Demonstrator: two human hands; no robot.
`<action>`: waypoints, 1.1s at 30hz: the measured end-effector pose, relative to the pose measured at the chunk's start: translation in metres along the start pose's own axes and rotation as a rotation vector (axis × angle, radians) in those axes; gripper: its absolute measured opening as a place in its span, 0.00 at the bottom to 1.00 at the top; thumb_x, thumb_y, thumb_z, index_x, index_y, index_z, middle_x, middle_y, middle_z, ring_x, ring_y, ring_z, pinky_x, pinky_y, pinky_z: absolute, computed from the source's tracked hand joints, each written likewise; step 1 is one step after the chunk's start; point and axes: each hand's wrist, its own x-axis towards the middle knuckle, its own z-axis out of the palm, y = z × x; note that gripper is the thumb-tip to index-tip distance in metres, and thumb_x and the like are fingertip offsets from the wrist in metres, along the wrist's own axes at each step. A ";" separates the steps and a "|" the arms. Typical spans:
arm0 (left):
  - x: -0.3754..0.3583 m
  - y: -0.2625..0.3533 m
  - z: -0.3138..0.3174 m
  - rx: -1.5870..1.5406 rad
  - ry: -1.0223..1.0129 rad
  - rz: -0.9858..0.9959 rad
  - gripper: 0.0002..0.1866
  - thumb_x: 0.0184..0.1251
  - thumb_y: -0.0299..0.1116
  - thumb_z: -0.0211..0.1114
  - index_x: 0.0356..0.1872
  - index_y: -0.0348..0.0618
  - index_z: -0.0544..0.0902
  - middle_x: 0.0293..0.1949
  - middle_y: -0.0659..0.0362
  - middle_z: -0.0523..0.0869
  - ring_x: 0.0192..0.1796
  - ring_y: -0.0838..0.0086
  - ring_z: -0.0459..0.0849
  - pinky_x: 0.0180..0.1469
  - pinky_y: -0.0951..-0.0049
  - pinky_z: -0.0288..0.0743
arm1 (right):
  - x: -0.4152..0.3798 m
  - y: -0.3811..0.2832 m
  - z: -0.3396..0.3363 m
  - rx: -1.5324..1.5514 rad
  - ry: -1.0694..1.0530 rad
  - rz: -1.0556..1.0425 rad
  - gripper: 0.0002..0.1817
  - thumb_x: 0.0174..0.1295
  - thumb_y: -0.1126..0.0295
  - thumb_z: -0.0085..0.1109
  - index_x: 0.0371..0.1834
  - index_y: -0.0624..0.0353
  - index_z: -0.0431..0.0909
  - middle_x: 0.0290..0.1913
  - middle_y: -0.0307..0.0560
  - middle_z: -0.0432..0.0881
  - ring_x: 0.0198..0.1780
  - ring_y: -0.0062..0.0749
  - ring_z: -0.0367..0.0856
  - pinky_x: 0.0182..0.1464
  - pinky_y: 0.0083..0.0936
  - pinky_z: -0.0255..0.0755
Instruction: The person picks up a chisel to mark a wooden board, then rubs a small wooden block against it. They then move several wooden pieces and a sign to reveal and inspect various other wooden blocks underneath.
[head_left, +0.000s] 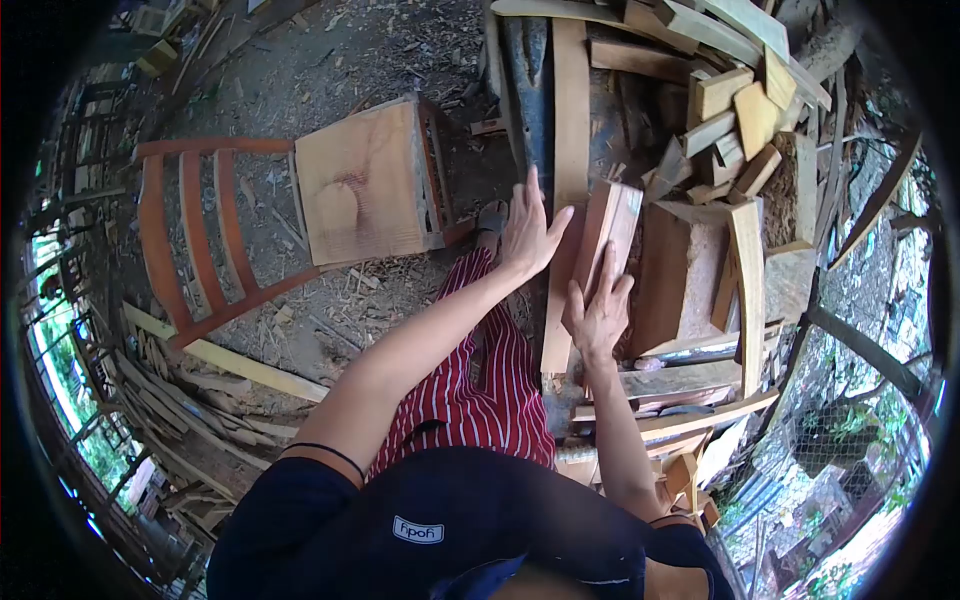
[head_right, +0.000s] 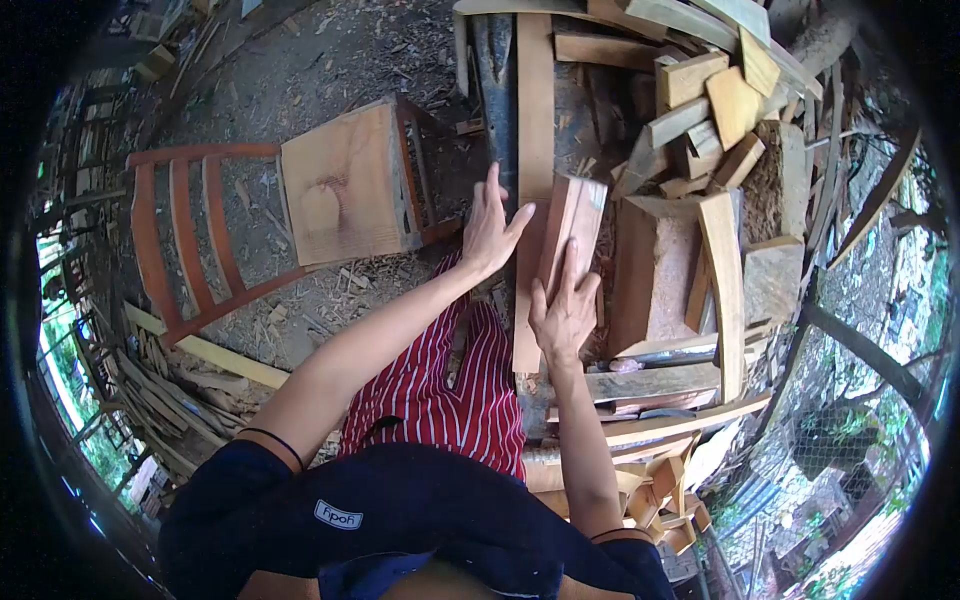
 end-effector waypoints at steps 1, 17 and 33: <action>0.004 0.005 0.007 -0.005 -0.008 0.012 0.49 0.61 0.47 0.67 0.74 0.36 0.47 0.51 0.46 0.70 0.50 0.53 0.73 0.54 0.54 0.70 | -0.010 0.008 -0.002 -0.004 0.012 0.009 0.44 0.57 0.56 0.62 0.77 0.40 0.51 0.41 0.58 0.67 0.39 0.55 0.75 0.39 0.45 0.73; 0.018 0.018 -0.035 -0.073 -0.156 -0.143 0.40 0.45 0.37 0.68 0.60 0.27 0.64 0.54 0.41 0.73 0.57 0.54 0.75 0.61 0.63 0.70 | -0.055 0.070 0.024 -0.268 -0.013 -0.015 0.45 0.57 0.61 0.62 0.77 0.31 0.48 0.48 0.58 0.67 0.50 0.55 0.71 0.52 0.46 0.71; -0.098 -0.025 -0.271 0.357 -0.557 0.086 0.48 0.42 0.31 0.70 0.70 0.38 0.57 0.60 0.41 0.73 0.67 0.56 0.69 0.68 0.64 0.62 | -0.064 0.021 -0.018 0.008 0.291 -0.187 0.48 0.53 0.55 0.68 0.77 0.35 0.52 0.73 0.56 0.55 0.72 0.57 0.55 0.70 0.51 0.55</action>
